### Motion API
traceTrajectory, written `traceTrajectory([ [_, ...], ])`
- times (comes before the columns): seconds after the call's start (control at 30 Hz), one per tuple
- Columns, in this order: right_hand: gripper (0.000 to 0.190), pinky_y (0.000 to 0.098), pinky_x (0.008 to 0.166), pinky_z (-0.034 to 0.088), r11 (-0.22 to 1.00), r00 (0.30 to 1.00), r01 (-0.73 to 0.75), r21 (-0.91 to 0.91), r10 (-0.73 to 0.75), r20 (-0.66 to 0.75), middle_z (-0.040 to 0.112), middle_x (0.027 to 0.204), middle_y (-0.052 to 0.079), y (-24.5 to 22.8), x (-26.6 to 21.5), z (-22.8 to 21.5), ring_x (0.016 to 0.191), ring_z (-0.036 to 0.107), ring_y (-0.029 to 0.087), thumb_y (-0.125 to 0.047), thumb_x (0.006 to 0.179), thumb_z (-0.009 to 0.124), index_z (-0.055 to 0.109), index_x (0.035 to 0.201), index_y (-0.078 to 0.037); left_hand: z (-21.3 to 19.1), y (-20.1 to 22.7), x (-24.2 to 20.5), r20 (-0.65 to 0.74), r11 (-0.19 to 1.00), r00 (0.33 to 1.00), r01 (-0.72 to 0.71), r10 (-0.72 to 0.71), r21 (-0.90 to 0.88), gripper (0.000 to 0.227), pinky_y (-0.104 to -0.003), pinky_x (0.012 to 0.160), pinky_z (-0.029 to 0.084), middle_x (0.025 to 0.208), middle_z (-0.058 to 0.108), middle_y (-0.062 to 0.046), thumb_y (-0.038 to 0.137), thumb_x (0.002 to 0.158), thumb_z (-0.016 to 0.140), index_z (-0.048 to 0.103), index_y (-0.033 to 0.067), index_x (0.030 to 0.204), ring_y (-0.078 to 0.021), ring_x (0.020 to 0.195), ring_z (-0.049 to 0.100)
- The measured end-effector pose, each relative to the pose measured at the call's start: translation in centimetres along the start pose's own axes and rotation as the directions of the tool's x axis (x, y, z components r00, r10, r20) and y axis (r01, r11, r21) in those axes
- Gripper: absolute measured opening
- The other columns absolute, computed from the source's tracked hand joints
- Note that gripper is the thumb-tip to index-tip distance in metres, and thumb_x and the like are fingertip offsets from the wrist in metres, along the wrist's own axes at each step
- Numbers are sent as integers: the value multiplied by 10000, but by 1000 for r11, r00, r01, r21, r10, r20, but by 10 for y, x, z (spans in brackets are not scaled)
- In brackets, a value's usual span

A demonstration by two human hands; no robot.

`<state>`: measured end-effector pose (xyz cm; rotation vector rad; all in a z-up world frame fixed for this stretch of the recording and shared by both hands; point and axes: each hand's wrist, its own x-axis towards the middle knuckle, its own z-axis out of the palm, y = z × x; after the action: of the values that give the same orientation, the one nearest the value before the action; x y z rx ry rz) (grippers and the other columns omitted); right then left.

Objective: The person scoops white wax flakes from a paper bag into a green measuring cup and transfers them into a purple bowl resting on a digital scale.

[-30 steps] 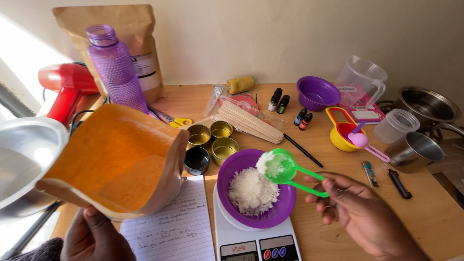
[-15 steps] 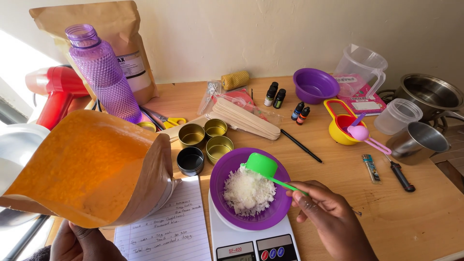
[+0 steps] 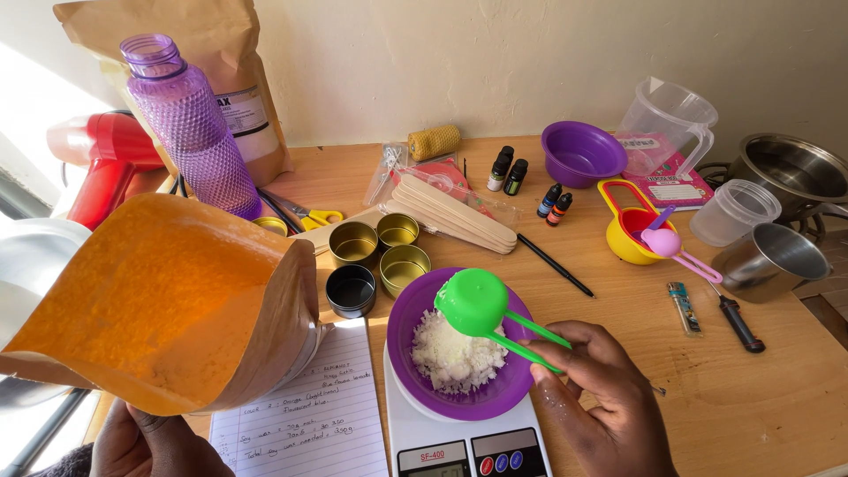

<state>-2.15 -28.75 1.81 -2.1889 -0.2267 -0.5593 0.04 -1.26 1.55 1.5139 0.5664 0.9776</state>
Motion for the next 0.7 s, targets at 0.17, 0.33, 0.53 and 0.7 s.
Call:
traceTrajectory([
  [0.17,298,201,546,464,1000,1000,-1,1,1,-30,642,1015,19,-7,-1,4,762,607,70,-113,804,609,732,1072,-157,-1,1,0,0,1000,1000,18,-18,3,288,-178,820,488,1025,675,-42,250,1107,455,650,39,1085,-74,933,624],
  [0.33,289,197,544,469,999,999,-33,1,33,-4,662,1019,9,-3,-3,4,748,622,61,-114,792,625,744,1053,-143,-3,-3,0,7,1000,1000,0,0,-6,278,-186,867,495,1058,671,-54,232,1105,451,645,32,1111,-90,966,625],
  [0.53,268,216,685,489,998,999,-44,36,45,-27,676,1001,21,-2,-2,3,857,643,93,-135,818,614,736,1055,-108,-5,-3,1,38,999,998,-51,50,19,312,-232,941,496,1142,653,-104,208,1111,413,614,-9,1209,-160,1059,632],
  [0.7,303,284,476,426,809,873,-459,368,487,20,609,651,91,18,1,2,593,502,157,-154,849,601,787,1021,12,-6,0,0,49,998,997,-59,57,34,301,-232,939,488,1129,654,-101,178,1120,399,619,-15,1189,-158,1045,627],
])
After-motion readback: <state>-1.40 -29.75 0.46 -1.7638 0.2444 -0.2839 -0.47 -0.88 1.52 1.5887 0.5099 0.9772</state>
